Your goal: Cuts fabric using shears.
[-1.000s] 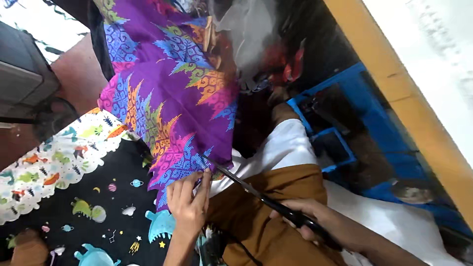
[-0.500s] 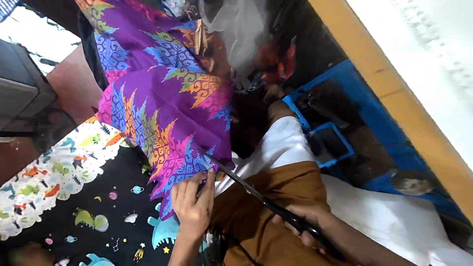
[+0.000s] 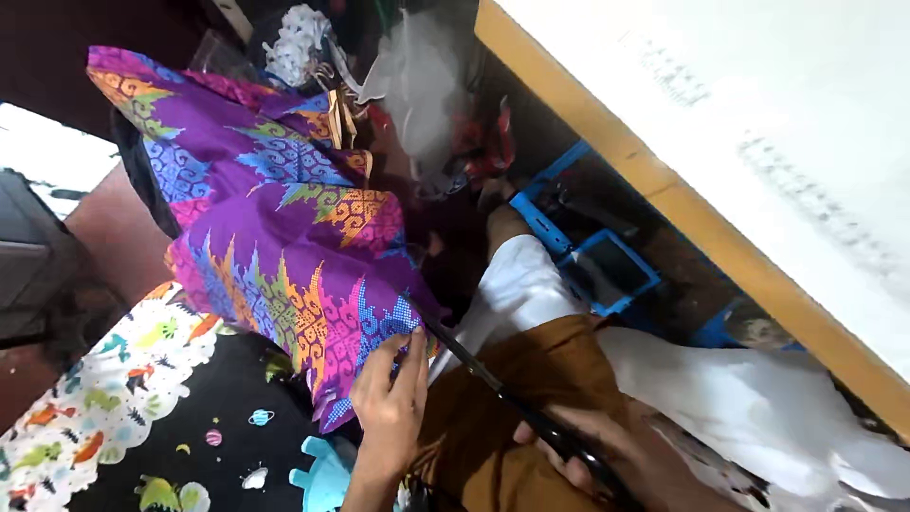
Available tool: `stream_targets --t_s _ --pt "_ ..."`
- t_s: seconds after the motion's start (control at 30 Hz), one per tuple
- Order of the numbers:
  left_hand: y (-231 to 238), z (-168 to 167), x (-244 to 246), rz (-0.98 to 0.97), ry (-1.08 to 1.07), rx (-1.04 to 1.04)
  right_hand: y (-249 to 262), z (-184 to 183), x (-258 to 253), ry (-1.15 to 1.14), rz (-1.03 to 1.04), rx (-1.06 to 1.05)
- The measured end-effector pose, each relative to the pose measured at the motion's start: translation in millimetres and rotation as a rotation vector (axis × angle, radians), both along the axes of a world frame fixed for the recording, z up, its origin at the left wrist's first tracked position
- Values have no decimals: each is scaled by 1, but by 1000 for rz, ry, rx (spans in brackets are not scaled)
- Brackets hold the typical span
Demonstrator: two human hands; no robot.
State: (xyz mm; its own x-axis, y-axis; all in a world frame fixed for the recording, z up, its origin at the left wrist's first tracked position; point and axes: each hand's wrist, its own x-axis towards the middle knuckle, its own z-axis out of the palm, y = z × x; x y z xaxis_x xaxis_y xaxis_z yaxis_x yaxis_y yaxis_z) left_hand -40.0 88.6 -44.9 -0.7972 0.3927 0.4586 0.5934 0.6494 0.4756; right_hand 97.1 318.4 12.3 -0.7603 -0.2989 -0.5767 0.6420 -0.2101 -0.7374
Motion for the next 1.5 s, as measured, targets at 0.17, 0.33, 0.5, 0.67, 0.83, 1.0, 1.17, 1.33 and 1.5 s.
stream_targets --t_s 0.17,0.33,0.5,0.67,0.83,1.0,1.17,1.33,1.5 --pt "14 -4 -7 -18 -40 51 -25 2 -3 -84 -115 -154" --pt "27 -10 -12 -56 -101 40 -39 6 -2 -195 -206 -331" --pt "33 -14 -15 -72 -125 48 -42 9 -3 -234 -255 -361" --pt "34 -16 -14 -65 -134 37 -43 12 -3 -261 -262 -353" --pt "33 -17 -13 -53 -142 20 -45 6 0 -237 -284 -329" --pt "26 -15 -11 -48 -132 19 -37 7 1 -239 -230 -245" --pt "20 -13 -6 -56 -129 33 -32 1 4 -143 -190 -291" --pt "24 -13 -3 -54 -120 49 -38 1 -6 -182 -200 -268" --pt "24 -13 -3 -55 -120 54 -41 3 -11 -231 -218 -256"
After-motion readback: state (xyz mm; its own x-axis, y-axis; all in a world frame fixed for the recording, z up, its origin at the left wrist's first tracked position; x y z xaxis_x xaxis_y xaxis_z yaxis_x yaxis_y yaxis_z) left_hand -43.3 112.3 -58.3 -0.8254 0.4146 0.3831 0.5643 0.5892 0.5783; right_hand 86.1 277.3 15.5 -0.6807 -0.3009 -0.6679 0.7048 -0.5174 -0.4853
